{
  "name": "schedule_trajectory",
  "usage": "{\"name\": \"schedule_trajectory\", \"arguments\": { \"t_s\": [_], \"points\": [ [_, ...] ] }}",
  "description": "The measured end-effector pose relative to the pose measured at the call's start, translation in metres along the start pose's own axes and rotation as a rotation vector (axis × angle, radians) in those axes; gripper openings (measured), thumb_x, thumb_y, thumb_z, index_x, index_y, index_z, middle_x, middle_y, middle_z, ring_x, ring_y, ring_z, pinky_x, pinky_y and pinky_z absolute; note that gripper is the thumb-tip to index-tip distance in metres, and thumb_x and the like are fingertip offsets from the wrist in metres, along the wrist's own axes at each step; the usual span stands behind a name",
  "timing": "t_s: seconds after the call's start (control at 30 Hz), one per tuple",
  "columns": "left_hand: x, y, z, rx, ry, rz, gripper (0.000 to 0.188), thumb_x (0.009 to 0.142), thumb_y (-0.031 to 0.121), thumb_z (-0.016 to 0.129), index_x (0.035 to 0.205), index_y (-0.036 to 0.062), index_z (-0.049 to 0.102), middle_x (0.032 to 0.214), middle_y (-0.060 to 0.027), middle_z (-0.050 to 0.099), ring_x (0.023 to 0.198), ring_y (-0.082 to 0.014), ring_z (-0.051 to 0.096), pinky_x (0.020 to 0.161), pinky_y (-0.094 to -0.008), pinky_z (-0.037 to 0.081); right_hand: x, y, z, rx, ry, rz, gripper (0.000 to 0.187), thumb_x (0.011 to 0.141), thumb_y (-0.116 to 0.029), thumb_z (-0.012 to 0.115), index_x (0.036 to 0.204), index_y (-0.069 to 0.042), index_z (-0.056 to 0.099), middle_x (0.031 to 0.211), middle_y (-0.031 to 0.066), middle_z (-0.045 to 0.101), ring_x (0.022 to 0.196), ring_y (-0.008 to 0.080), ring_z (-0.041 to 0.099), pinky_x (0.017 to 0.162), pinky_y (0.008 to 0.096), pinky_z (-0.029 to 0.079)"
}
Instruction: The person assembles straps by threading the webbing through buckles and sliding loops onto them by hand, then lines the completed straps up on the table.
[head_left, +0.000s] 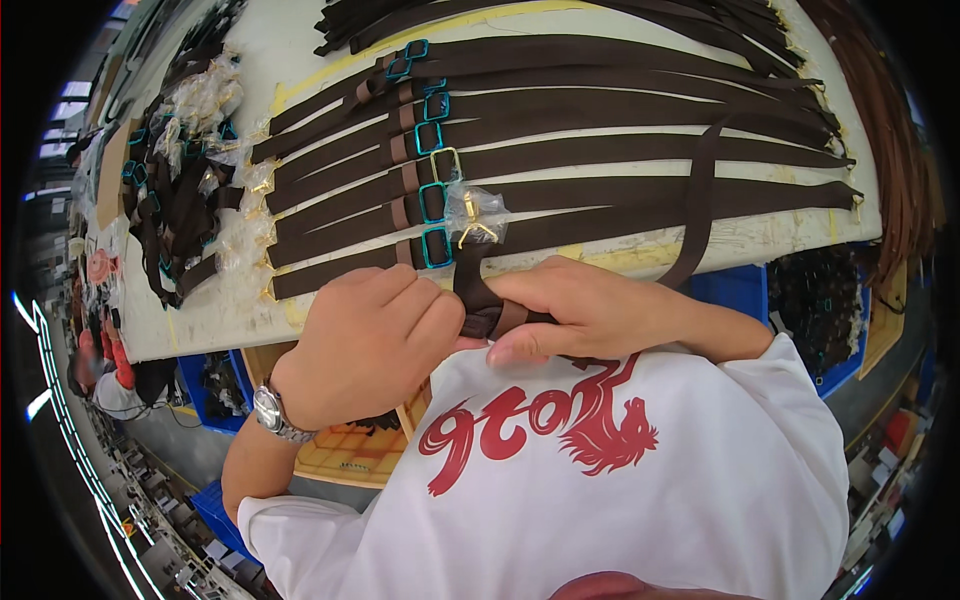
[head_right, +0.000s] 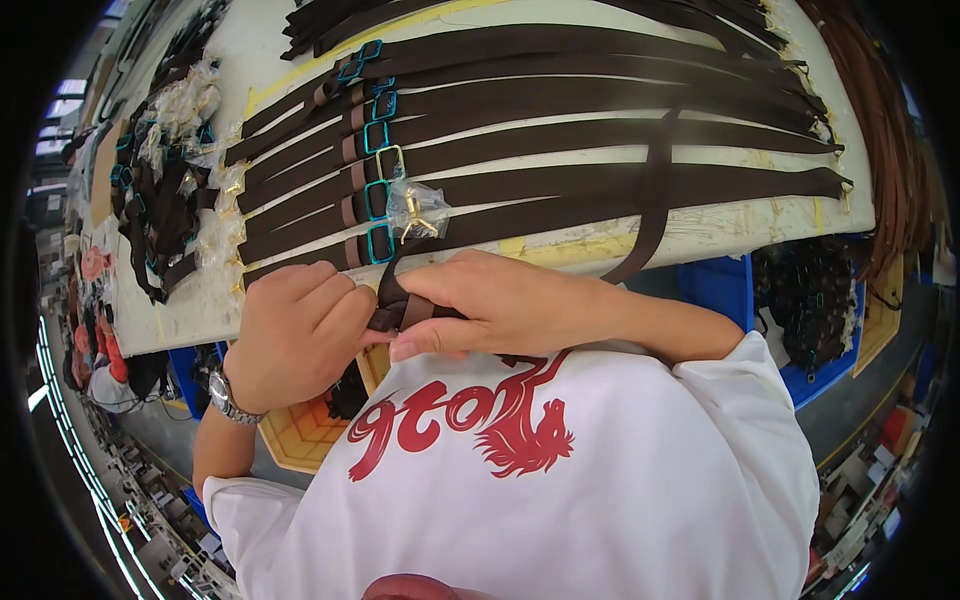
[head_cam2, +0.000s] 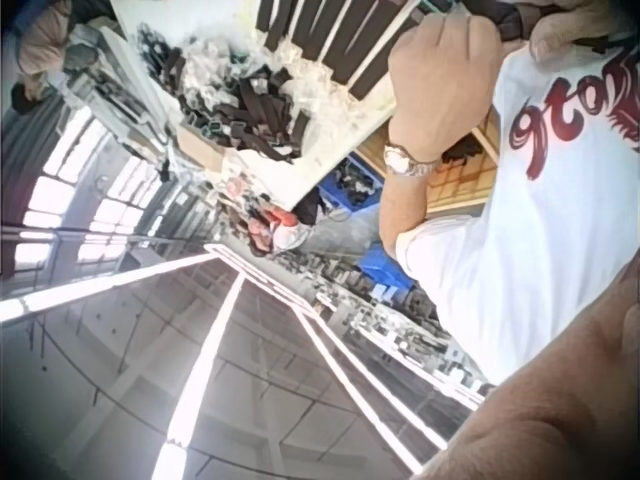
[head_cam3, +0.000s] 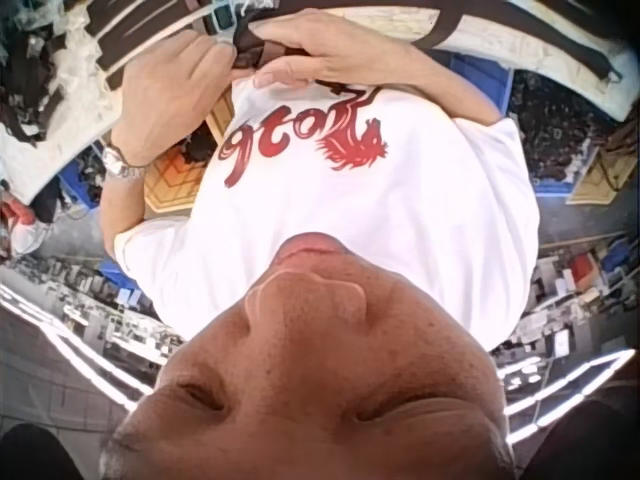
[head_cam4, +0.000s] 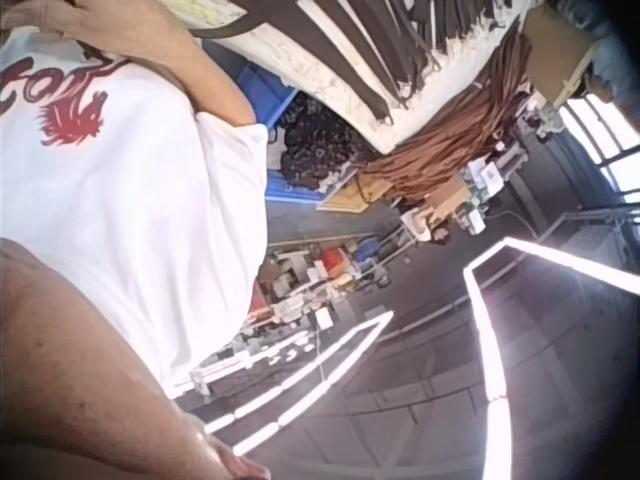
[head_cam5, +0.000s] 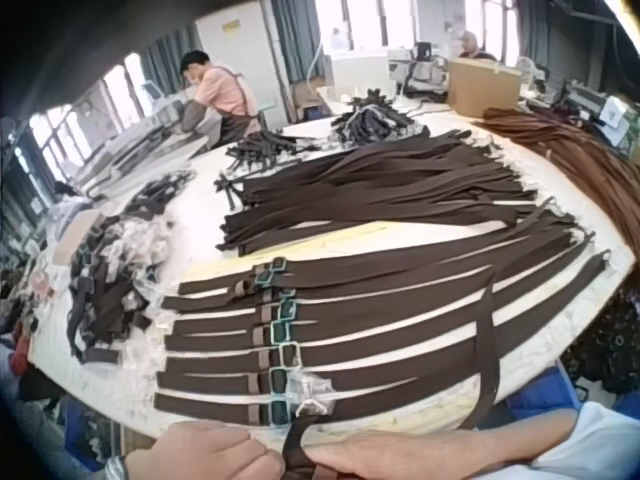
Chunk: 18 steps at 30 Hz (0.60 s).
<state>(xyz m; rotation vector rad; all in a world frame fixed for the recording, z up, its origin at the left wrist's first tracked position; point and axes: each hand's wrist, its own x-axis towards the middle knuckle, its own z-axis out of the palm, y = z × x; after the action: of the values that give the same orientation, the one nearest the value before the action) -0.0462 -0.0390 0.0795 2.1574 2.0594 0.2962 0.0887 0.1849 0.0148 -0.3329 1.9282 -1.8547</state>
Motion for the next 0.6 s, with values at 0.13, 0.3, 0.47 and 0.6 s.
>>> {"name": "schedule_trajectory", "arguments": {
  "t_s": [0.13,0.3,0.47,0.6],
  "points": [
    [-0.013,-0.007,0.014,-0.617,0.093,-0.224,0.028,0.1,0.018,0.07,0.077,0.0029,0.067,0.065,-0.0035,0.057,0.056,-0.0189,0.055,0.054,-0.032,0.046,0.001,-0.002,-0.003,-0.192,0.108,-0.202,0.032,0.101,-0.028,0.076,0.113,-0.002,0.062,0.095,0.016,0.076,0.084,0.0358,0.07,0.076,0.043,0.054],
    [-0.028,0.011,0.028,-1.388,0.356,-0.818,0.05,0.111,0.026,0.057,0.073,-0.0021,0.071,0.067,-0.0069,0.069,0.048,-0.0106,0.052,0.049,-0.0282,0.042,-0.005,-0.015,-0.01,-0.299,0.362,-0.117,0.044,0.088,-0.002,0.082,0.129,-0.002,0.065,0.119,0.0159,0.075,0.105,0.0322,0.075,0.091,0.0389,0.059],
    [-0.027,0.02,0.023,-1.574,0.49,-0.84,0.05,0.111,0.026,0.056,0.074,-0.0036,0.071,0.068,-0.0091,0.069,0.049,-0.0116,0.052,0.049,-0.0286,0.042,-0.018,-0.019,-0.008,-0.399,0.456,-0.193,0.039,0.089,-0.003,0.082,0.125,-0.001,0.065,0.121,0.0174,0.073,0.106,0.0352,0.074,0.091,0.0393,0.058],
    [-0.022,0.018,0.017,-1.485,0.479,-0.8,0.047,0.111,0.025,0.057,0.077,-0.004,0.071,0.07,-0.0098,0.07,0.05,-0.0133,0.052,0.051,-0.03,0.044,-0.017,-0.017,-0.007,-0.482,0.412,-0.233,0.032,0.092,-0.007,0.082,0.119,0.001,0.067,0.12,0.0193,0.072,0.107,0.0382,0.072,0.093,0.0406,0.057]
  ]
}}
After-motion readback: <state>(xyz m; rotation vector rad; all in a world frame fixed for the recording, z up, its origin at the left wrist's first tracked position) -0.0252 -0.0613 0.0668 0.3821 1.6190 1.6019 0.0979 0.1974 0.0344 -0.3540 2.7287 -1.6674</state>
